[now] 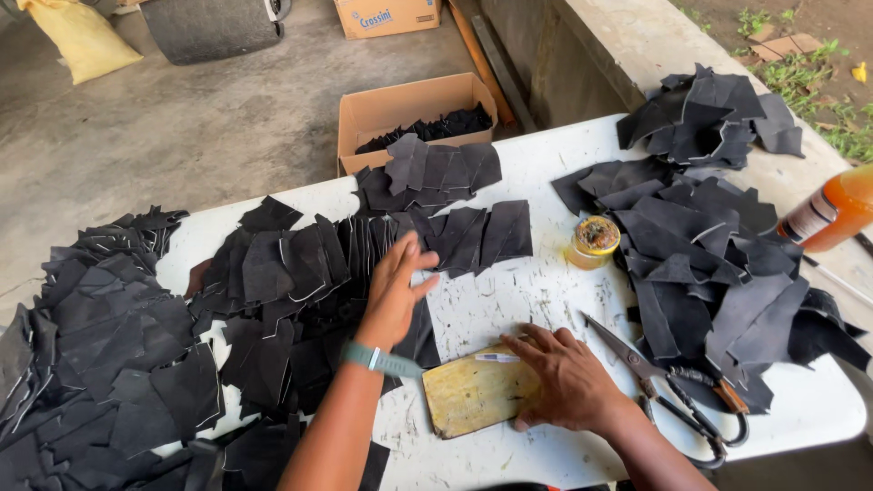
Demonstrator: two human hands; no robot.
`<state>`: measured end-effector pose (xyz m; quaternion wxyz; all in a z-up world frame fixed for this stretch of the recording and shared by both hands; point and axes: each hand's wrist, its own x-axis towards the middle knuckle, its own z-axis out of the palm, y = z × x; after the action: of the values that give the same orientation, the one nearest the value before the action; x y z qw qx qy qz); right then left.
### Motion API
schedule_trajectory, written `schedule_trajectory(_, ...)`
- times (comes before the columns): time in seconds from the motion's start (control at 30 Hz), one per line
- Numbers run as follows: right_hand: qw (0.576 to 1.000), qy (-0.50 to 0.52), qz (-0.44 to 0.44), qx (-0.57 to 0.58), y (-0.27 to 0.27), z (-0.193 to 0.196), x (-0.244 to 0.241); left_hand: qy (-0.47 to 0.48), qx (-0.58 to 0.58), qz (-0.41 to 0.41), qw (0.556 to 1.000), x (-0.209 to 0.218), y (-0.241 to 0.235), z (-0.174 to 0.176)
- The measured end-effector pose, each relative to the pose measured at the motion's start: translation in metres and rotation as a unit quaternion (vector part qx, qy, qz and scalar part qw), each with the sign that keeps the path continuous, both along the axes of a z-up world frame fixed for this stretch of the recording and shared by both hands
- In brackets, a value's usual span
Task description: The person arranges black rubber pieces on a table, applies a substance from a small jar, and uses a wooden template and marker to trace outlines. They then cut the rubber pieces with shears and place the finished pieces into a cardboard box.
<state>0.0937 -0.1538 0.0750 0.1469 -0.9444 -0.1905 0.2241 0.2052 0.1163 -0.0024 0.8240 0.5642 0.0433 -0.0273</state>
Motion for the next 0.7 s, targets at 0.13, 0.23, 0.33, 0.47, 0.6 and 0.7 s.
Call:
schedule_trajectory(0.13, 0.999, 0.015, -0.027, -0.031, -0.011, 0.001, -0.007, 0.003, 0.048, -0.024, 0.999, -0.073, -0.014, 0.02)
schedule_trajectory(0.23, 0.999, -0.023, -0.046, -0.008, -0.028, 0.001, -0.012, -0.061, 0.322, -0.068, 0.942, -0.115, -0.028, 0.035)
schedule_trajectory(0.33, 0.977, -0.069, -0.14, 0.147, -0.036, -0.011, 0.003, -0.121, 0.482, -0.059, 0.866, -0.117, -0.036, 0.039)
schedule_trajectory(0.47, 0.926, -0.051, -0.291, 0.234, -0.016, -0.046, 0.067, -0.162, 0.512, 0.027, 0.843, -0.054, -0.045, 0.026)
schedule_trajectory(0.6, 0.948, -0.124, -0.291, 0.047, 0.006, -0.067, 0.126, -0.166, 0.587, 0.047, 0.791, 0.019, -0.065, 0.015)
schedule_trajectory(0.7, 0.942, -0.086, -0.323, 0.02, 0.013, -0.078, 0.143, -0.108, 0.629, 0.057, 0.768, 0.04, -0.075, 0.005)
